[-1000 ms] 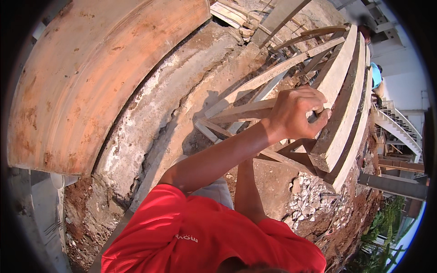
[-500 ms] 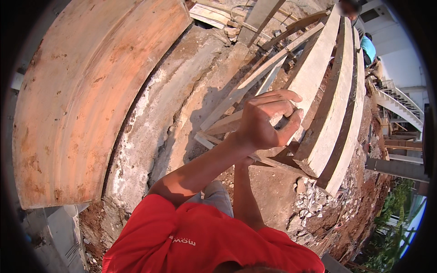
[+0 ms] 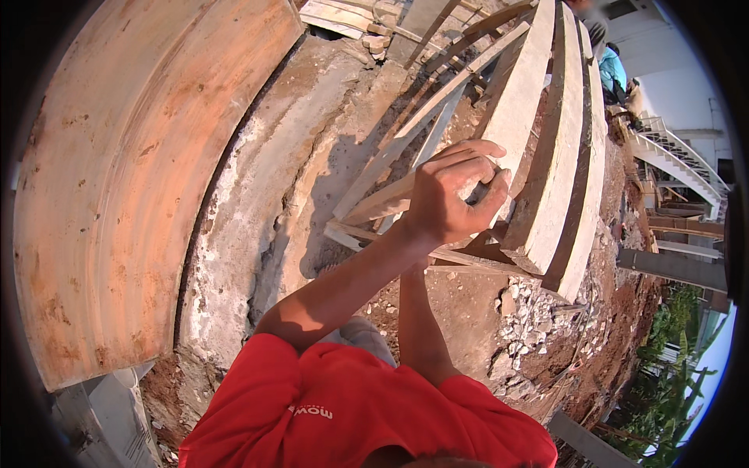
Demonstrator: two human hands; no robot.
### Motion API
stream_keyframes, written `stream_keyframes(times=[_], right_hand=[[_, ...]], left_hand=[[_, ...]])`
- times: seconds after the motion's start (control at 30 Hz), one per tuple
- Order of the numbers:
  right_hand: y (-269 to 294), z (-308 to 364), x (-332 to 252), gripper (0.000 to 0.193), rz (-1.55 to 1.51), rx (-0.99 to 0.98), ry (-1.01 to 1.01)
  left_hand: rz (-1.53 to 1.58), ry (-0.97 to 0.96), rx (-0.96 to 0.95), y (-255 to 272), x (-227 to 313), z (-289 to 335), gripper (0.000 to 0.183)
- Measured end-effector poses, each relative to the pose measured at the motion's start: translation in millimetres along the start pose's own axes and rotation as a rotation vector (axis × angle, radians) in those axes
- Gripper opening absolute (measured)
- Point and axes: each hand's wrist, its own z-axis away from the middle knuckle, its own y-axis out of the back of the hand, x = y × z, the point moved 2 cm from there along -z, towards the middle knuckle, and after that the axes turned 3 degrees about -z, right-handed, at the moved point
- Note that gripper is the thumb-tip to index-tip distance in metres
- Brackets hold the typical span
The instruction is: The person assembles a wooden frame using planks and metal rods. They position the planks, insert rods, and secure them with pliers. The person works on a construction site with visible debris and other workers in the background.
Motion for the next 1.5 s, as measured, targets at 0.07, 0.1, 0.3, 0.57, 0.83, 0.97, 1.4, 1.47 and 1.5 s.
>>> stream_keyframes(times=[0.07, 0.1, 0.3, 0.57, 0.83, 0.97, 1.4, 1.47, 1.5], right_hand=[[-4, -4, -1, 0.043, -0.016, -0.005, 0.003], [3, -5, 0, 0.043, -0.031, 0.003, 0.001], [44, -23, 13, 0.028, 0.037, 0.129, 0.054], [54, 45, -28, 0.02, 0.249, 0.289, 0.121], [189, 153, -58, 0.032, 0.141, 0.599, 0.106], [209, 193, -118, 0.03, -0.111, 0.698, 0.591], [-50, 234, -303, 0.043, 0.035, 0.133, 0.909], [-78, 224, -284, 0.052, 0.04, 0.149, 0.732], [-88, 223, -274, 0.051, 0.133, 0.104, 0.746]], left_hand=[[0.028, -0.12, -0.006, -3, -19, -14, 0.008], [0.012, -0.118, -0.023, -2, -19, -10, 0.008], [0.026, -0.144, -0.08, 12, -28, -4, 0.016], [0.041, -0.116, -0.123, -4, -25, -2, 0.023], [-0.07, 0.13, -0.128, 22, 1, 5, 0.009], [-0.173, 0.119, -0.113, 25, 11, 2, 0.009], [-0.061, 0.081, 0.007, 17, -32, 1, 0.012], [-0.048, 0.092, 0.026, 16, -28, 4, 0.012], [-0.052, 0.1, 0.044, 18, -28, 6, 0.013]])
